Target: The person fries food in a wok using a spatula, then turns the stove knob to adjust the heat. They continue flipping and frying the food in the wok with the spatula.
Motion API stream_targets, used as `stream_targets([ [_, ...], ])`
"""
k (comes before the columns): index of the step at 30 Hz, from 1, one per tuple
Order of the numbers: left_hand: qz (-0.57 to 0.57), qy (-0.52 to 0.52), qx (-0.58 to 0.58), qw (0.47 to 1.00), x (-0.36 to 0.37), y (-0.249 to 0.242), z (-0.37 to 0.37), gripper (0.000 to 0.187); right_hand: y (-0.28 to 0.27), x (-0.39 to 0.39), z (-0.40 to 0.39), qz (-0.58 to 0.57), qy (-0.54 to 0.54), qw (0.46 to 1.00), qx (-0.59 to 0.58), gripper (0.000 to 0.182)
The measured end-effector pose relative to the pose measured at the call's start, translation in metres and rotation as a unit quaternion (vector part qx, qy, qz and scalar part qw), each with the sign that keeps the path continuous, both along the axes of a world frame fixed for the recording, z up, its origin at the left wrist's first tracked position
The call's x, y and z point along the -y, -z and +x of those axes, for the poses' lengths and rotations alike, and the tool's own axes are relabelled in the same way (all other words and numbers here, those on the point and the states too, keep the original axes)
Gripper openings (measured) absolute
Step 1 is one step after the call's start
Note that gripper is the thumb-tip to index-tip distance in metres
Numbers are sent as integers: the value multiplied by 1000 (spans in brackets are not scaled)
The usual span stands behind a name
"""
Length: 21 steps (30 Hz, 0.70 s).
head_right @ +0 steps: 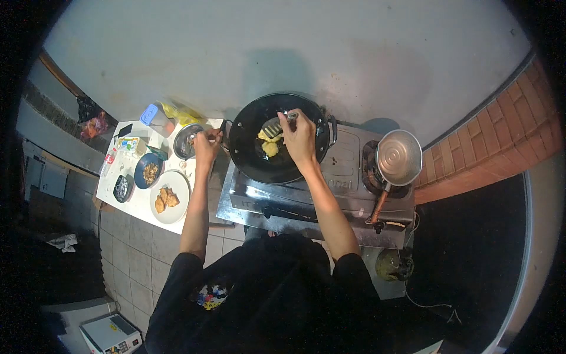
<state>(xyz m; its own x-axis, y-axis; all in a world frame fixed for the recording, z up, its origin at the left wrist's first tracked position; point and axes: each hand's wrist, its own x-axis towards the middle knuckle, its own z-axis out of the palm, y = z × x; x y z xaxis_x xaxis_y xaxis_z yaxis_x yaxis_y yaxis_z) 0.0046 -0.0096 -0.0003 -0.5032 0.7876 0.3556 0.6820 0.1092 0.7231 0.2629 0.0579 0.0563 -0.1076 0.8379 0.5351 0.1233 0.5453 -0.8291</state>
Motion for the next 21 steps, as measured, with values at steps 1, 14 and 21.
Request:
stream_targets([
  [1, 1, -1, 0, 1000, 0, 0, 0, 17, 1, -2, 3, 1, -1, 1000, 0, 19],
  [14, 24, 3, -21, 1000, -1, -2, 1, 17, -1, 9, 35, -50, 98, 992, 67, 19],
  [21, 22, 1, -5, 1000, 0, -2, 1, 17, 5, 11, 28, -46, 72, 993, 80, 17],
])
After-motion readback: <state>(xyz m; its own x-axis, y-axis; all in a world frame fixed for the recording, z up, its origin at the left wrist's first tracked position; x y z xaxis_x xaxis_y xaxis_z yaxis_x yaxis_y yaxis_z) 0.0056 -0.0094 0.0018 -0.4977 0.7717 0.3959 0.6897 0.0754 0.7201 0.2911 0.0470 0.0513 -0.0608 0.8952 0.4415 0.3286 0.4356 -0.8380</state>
